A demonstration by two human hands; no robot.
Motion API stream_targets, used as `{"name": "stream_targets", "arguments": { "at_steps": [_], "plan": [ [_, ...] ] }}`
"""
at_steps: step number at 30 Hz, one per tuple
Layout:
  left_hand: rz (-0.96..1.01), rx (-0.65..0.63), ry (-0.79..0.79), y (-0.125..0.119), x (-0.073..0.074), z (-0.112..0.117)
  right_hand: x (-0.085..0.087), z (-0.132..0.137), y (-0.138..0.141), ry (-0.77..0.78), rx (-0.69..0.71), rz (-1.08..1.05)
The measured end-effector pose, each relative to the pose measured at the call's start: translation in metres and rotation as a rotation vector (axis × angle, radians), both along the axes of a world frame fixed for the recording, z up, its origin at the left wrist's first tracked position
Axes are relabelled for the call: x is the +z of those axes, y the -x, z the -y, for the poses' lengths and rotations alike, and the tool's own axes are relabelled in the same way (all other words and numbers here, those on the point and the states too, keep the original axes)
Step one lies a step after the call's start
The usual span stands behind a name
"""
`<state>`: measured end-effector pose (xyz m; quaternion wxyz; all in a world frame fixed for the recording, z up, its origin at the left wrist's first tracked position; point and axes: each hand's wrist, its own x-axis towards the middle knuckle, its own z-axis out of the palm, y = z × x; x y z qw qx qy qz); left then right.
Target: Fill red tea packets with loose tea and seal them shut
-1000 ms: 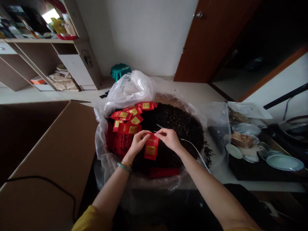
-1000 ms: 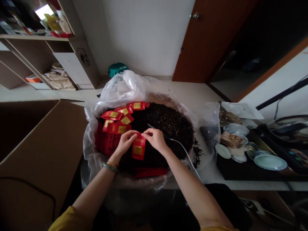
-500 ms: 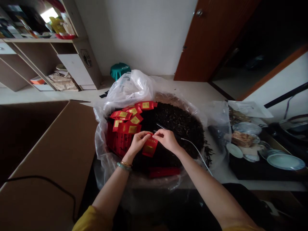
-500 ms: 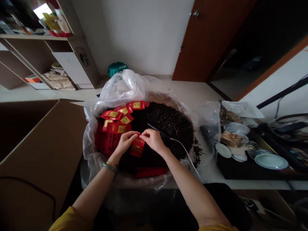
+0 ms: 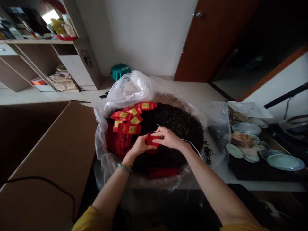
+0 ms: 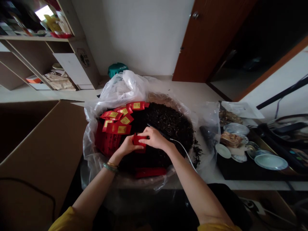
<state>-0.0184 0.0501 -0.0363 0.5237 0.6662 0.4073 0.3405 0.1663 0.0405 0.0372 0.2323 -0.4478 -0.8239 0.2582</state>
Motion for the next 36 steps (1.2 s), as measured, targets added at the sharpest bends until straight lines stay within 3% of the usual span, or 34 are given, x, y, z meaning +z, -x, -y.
{"name": "stream_targets", "arguments": {
  "at_steps": [3, 7, 15, 28, 33, 36],
  "plan": [
    [-0.111, 0.025, -0.06, 0.0, 0.003, 0.001, 0.004, -0.003, 0.002, 0.045, 0.087, 0.148],
    [-0.199, 0.014, -0.109, -0.001, 0.007, 0.001, 0.003, -0.002, 0.008, 0.044, 0.088, 0.301],
    [-0.164, 0.033, -0.06, 0.001, 0.006, 0.0, 0.008, 0.001, -0.003, -0.151, 0.066, 0.113],
    [-0.23, 0.027, -0.101, 0.0, 0.007, 0.001, 0.005, -0.003, 0.008, 0.169, 0.129, 0.319],
    [-0.16, 0.038, -0.076, -0.001, 0.008, 0.001, 0.002, -0.002, 0.003, 0.119, 0.091, 0.172],
    [-0.021, 0.027, 0.009, -0.002, 0.009, 0.002, 0.002, -0.001, -0.003, 0.048, -0.03, -0.021]
  ]
}}
